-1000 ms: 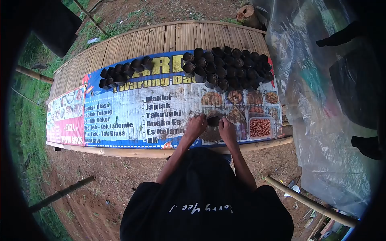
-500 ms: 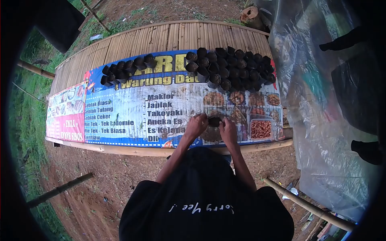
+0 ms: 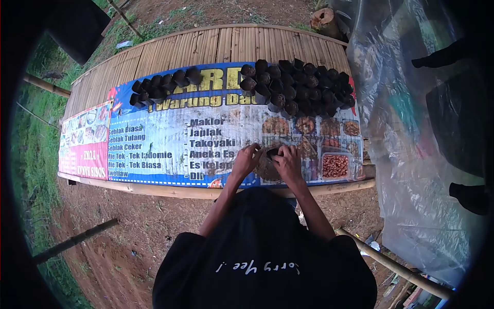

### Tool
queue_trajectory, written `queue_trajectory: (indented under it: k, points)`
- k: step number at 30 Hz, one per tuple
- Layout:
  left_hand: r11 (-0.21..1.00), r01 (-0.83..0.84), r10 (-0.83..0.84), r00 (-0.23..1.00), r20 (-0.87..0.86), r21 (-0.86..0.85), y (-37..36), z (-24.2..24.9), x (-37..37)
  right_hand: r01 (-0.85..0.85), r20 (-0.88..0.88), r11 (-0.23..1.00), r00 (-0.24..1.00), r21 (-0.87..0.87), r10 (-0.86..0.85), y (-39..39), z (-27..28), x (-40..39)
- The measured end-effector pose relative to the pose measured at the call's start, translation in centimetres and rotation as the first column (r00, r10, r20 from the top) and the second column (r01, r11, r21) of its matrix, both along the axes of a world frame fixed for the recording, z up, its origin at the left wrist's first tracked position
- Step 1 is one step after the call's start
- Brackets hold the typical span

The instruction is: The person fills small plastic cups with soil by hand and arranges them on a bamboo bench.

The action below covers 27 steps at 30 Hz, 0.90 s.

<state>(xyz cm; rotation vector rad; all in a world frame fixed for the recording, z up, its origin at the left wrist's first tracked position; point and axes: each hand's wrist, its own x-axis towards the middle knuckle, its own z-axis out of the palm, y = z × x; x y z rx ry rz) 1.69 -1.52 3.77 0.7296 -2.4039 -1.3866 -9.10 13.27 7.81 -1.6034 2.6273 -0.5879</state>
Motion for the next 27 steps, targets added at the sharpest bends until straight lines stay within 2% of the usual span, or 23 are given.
queue_trajectory:
  k: [7, 11, 15, 20, 23, 27]
  points:
    - [1.000, 0.022, -0.022, 1.000, -0.020, 0.015, 0.1, -0.2, 0.0, -0.042, -0.045, 0.995, 0.998, 0.090, 0.046, 0.4, -0.6, 0.4]
    - [0.999, 0.038, -0.039, 0.999, -0.017, -0.026, 0.0, -0.5, 0.1, -0.007, -0.077, 0.987, 0.997, 0.158, 0.019, 0.2, -0.5, 0.7]
    - [1.000, 0.029, -0.029, 1.000, -0.010, -0.005, 0.1, -0.3, 0.2, 0.006, -0.094, 0.988, 0.996, 0.155, 0.009, 0.4, -0.5, 1.1]
    - [0.999, 0.035, -0.035, 0.999, -0.008, 0.014, 0.1, -0.1, 0.1, 0.005, -0.016, 0.948, 1.000, 0.319, 0.000, 0.1, 0.4, 1.2]
    - [0.999, 0.032, -0.032, 0.998, -0.046, 0.002, 0.0, -0.5, 0.0, 0.012, -0.034, 0.960, 0.999, 0.280, -0.002, 0.3, -0.4, 1.3]
    - [0.998, 0.049, -0.049, 0.999, -0.013, 0.037, -0.3, 0.6, 0.2, -0.007, -0.038, 0.963, 0.999, 0.268, 0.017, 0.2, -0.7, 1.1]
